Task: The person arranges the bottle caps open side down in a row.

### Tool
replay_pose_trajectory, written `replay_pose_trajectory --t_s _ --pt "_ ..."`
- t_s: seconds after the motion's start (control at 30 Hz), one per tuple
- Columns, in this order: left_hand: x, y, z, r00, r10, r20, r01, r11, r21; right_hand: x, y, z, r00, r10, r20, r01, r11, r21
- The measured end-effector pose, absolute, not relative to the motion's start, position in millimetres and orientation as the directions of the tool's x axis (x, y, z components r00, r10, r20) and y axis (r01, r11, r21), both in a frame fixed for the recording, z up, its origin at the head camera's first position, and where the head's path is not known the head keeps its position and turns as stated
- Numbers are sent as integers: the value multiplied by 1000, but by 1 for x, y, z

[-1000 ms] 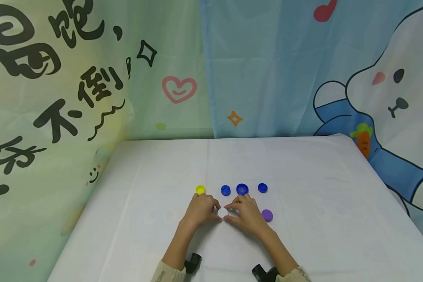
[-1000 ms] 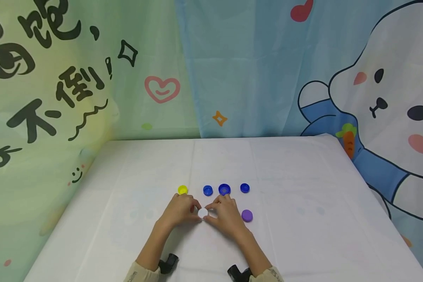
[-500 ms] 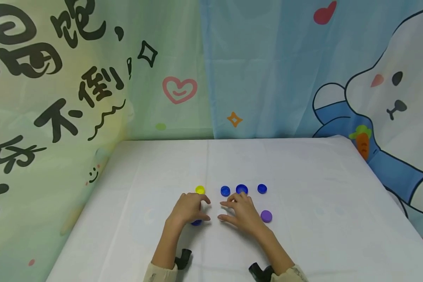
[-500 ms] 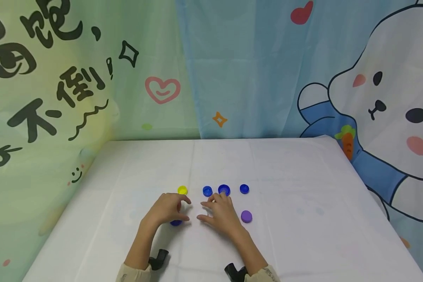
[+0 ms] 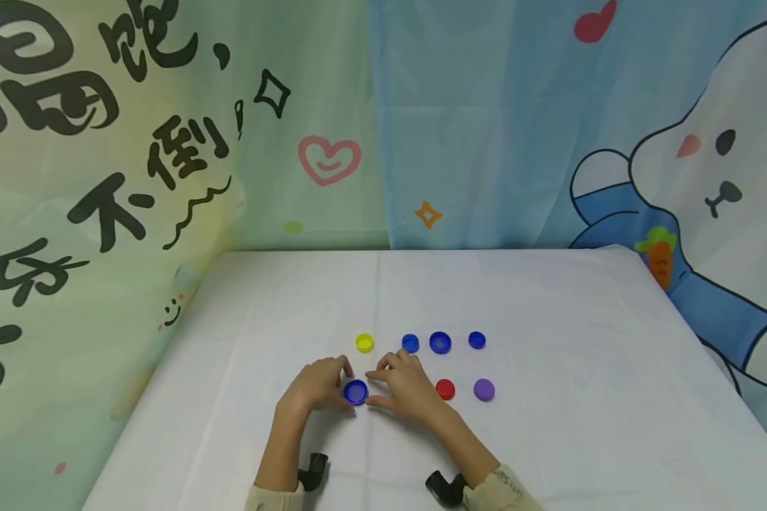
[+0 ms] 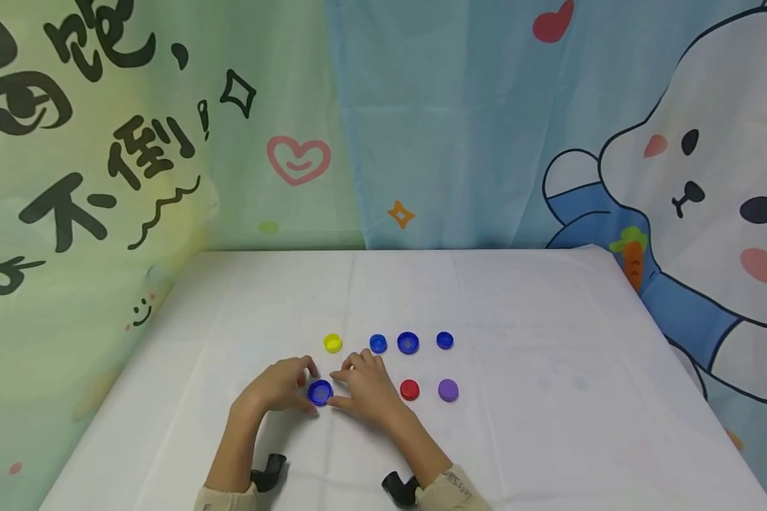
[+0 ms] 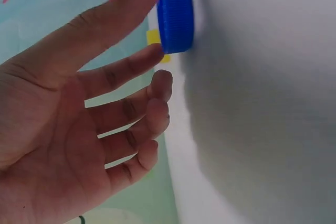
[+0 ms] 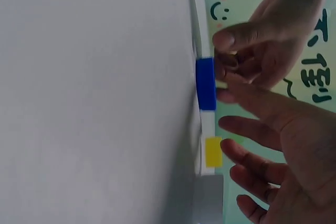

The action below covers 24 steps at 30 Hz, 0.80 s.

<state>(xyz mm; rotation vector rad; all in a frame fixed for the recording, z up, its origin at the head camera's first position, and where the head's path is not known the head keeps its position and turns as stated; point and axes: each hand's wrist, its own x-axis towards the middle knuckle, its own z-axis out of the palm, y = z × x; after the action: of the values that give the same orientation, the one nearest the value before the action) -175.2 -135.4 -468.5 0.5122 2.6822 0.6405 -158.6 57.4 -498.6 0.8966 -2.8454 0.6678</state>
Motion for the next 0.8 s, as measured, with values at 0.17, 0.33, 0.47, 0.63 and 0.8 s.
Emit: replay_pose_trajectory --t_s 0.17,0.33,0.47,0.63,0.8 --pt "-174 -134 -476 -875 419 -242 256 825 504 -160 46 -502 -826 -534 181 -562 757 -332" --pt "-175 -135 -478 -870 455 -190 303 798 521 -162 46 -504 -829 -528 186 -558 758 -337" --pt "-176 -136 -473 -856 508 -93 365 722 588 -164 57 -498 -829 -509 232 -558 715 -421" --pt "-177 -131 -462 -852 518 74 418 588 693 -165 79 -483 -825 -465 323 -562 604 -566" --pt "-173 -119 -451 -845 487 221 462 456 760 -162 102 -466 -784 -415 461 -618 453 -643"
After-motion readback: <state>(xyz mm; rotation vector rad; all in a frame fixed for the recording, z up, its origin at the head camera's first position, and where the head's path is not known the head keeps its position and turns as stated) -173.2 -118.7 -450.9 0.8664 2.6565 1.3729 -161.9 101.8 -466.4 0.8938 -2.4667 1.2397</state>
